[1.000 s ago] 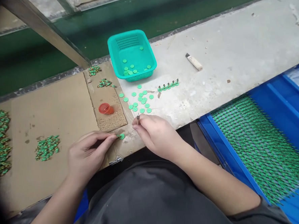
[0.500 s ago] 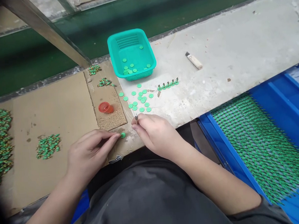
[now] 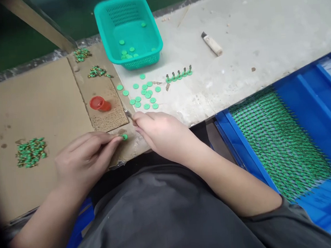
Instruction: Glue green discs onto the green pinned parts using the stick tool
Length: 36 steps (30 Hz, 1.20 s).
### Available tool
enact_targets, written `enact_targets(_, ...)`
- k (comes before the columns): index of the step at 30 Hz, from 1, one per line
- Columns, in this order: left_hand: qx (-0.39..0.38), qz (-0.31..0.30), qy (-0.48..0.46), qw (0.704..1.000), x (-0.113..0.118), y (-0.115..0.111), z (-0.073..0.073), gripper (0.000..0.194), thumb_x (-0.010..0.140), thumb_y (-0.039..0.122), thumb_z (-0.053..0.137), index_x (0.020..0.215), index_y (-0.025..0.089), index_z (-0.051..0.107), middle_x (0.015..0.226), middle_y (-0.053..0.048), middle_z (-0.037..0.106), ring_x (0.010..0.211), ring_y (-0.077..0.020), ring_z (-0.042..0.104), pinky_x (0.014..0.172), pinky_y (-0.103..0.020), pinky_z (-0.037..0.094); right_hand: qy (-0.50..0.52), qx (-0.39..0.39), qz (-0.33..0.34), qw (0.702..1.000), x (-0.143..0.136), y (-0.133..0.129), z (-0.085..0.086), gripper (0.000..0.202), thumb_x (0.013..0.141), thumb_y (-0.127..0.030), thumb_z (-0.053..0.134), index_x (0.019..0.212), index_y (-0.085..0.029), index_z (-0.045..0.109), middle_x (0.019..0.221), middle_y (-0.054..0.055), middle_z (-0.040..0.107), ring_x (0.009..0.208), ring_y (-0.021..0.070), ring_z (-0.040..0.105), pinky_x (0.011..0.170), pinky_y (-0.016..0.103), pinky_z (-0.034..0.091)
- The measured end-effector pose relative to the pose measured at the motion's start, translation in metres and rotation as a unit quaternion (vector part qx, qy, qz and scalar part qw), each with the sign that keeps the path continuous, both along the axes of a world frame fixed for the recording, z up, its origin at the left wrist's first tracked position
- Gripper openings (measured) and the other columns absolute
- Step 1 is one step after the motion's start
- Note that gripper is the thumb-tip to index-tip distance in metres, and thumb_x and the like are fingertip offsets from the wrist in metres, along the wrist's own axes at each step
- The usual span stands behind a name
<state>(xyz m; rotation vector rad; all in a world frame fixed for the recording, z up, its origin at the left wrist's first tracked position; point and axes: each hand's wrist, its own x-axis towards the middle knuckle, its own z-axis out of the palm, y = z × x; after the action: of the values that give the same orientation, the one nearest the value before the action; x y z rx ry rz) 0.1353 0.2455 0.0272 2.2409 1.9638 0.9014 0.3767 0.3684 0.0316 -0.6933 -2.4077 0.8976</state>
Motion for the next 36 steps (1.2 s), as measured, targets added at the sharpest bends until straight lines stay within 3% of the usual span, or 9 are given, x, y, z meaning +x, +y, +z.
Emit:
enact_targets(6,0.005,0.005,-0.057,0.998,0.001,0.004,-0.006,0.016,0.107,0.030,0.079,0.092,0.025,0.080,0.087,0.000,0.085,0.079,-0.0156,0.077,0.077,-0.030,0.060,0.058,-0.053,0.025,0.997,-0.016,-0.006,-0.012,0.020,0.120,-0.026,0.058,0.104,-0.021,0.069,0.114,0.007,0.080,0.104,0.0223,0.078,0.095,0.035,0.061)
enact_targets(10,-0.005,0.027,-0.089,0.996,0.001,0.005,-0.008,0.020,0.105,0.035,0.082,0.088,0.025,0.082,0.084,-0.001,0.085,0.074,-0.0151,0.074,0.073,-0.030,0.057,0.070,-0.040,0.041,0.996,-0.028,-0.012,-0.018,0.024,0.123,-0.028,0.053,0.106,-0.021,0.070,0.117,0.006,0.078,0.108,0.0210,0.078,0.101,0.034,0.062)
enact_targets(13,0.002,0.020,-0.101,0.995,0.001,0.006,-0.009,0.017,0.104,0.031,0.084,0.089,0.024,0.083,0.084,-0.001,0.084,0.074,-0.0143,0.073,0.073,-0.030,0.056,0.064,-0.032,0.045,0.996,-0.032,-0.013,-0.020,0.025,0.124,-0.030,0.052,0.110,-0.021,0.071,0.118,0.006,0.078,0.113,0.0222,0.078,0.105,0.035,0.063)
enact_targets(23,0.027,-0.027,-0.104,0.994,-0.001,0.006,-0.012,0.012,0.104,0.020,0.084,0.092,0.021,0.080,0.085,-0.001,0.082,0.075,-0.0112,0.072,0.074,-0.025,0.055,0.038,-0.009,0.045,0.998,-0.035,-0.014,-0.020,0.026,0.125,-0.033,0.048,0.116,-0.021,0.068,0.110,0.005,0.076,0.104,0.0211,0.077,0.096,0.033,0.060)
enact_targets(29,0.041,-0.017,-0.100,0.994,0.001,0.006,-0.016,0.014,0.105,0.023,0.083,0.092,0.021,0.078,0.085,0.001,0.081,0.076,-0.0105,0.072,0.075,-0.024,0.054,0.070,0.009,0.040,0.997,-0.036,-0.015,-0.025,0.028,0.125,-0.037,0.045,0.116,-0.021,0.066,0.104,0.004,0.074,0.097,0.0219,0.076,0.090,0.034,0.058)
enact_targets(36,0.038,-0.020,-0.104,0.994,-0.002,0.004,-0.017,0.015,0.105,0.022,0.083,0.091,0.021,0.077,0.084,0.001,0.079,0.075,-0.0110,0.070,0.074,-0.024,0.053,0.085,-0.007,0.041,0.996,-0.038,-0.015,-0.019,0.023,0.124,-0.030,0.049,0.111,-0.023,0.066,0.106,0.004,0.076,0.098,0.0211,0.075,0.090,0.034,0.059)
